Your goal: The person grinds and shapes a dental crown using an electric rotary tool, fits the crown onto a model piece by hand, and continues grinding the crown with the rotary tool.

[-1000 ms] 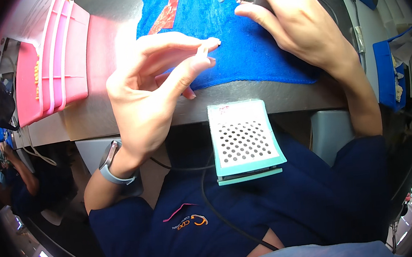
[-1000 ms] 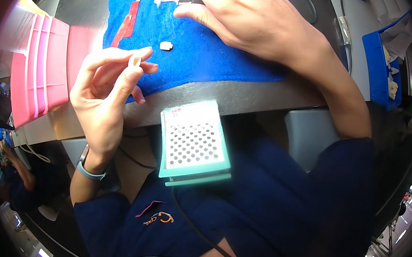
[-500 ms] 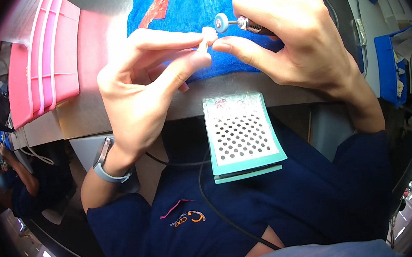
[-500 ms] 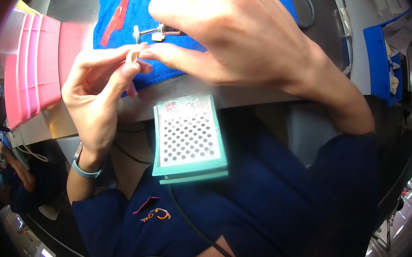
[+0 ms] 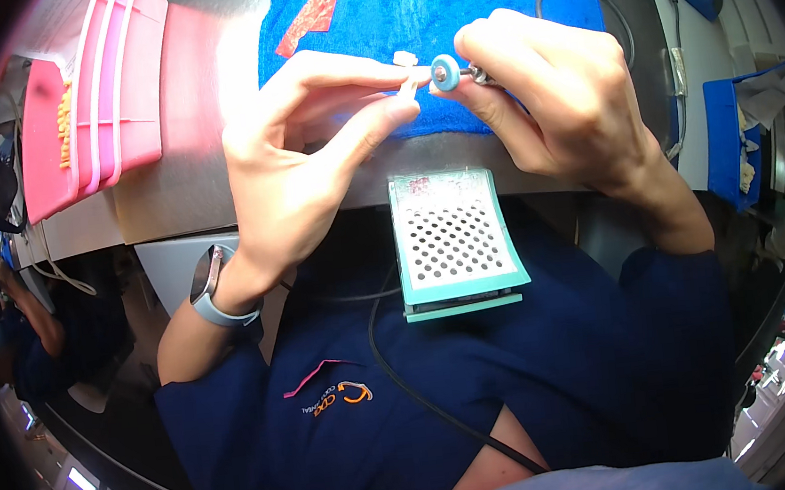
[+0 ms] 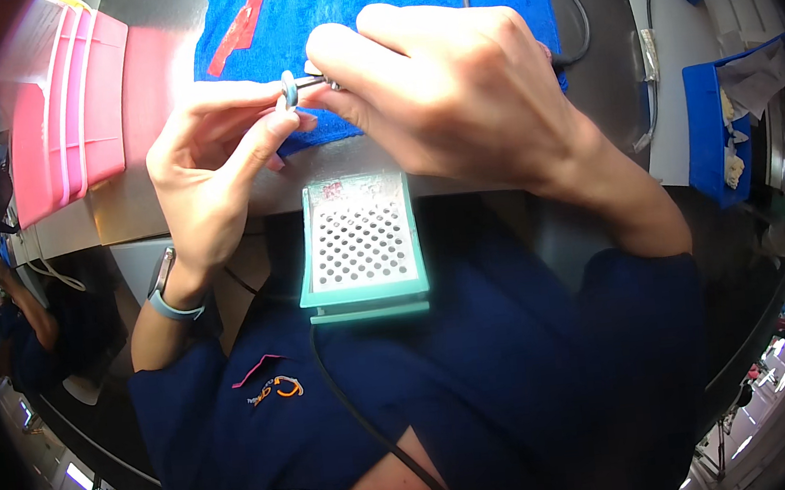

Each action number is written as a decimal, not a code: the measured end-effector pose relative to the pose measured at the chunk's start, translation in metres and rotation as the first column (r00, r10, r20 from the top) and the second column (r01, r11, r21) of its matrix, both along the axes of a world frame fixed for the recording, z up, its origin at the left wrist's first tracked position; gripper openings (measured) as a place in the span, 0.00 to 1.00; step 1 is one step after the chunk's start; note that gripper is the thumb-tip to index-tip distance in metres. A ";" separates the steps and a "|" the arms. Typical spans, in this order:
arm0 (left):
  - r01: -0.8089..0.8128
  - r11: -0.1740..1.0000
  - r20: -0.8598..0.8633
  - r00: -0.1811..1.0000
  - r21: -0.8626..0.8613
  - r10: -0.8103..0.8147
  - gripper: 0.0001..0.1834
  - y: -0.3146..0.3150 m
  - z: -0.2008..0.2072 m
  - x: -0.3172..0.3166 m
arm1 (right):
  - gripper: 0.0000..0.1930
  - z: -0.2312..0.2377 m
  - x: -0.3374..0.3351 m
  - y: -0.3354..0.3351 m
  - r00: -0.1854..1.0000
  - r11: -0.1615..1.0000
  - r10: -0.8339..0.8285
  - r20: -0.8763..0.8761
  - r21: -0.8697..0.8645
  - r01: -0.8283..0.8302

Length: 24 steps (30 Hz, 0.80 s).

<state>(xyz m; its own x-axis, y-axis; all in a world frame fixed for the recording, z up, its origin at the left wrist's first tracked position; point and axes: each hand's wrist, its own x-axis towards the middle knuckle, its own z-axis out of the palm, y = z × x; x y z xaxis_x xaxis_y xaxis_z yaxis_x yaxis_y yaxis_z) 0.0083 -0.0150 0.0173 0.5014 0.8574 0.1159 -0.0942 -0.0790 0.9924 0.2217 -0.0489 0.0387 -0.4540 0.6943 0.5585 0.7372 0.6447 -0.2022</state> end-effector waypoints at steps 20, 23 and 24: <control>0.104 0.987 -0.052 0.994 0.122 -0.098 0.10 0.008 -0.011 -0.005 | 0.16 0.002 -0.007 0.003 0.996 0.987 -0.056 0.076 -0.146 0.067; 0.118 0.985 -0.024 0.993 0.123 -0.116 0.09 0.010 -0.013 -0.004 | 0.16 -0.002 -0.005 0.006 1.000 1.000 -0.012 0.023 -0.015 0.012; 0.120 0.985 -0.028 0.993 0.123 -0.118 0.09 0.010 -0.013 -0.005 | 0.16 -0.002 -0.006 0.005 1.000 1.000 -0.014 0.019 -0.015 0.015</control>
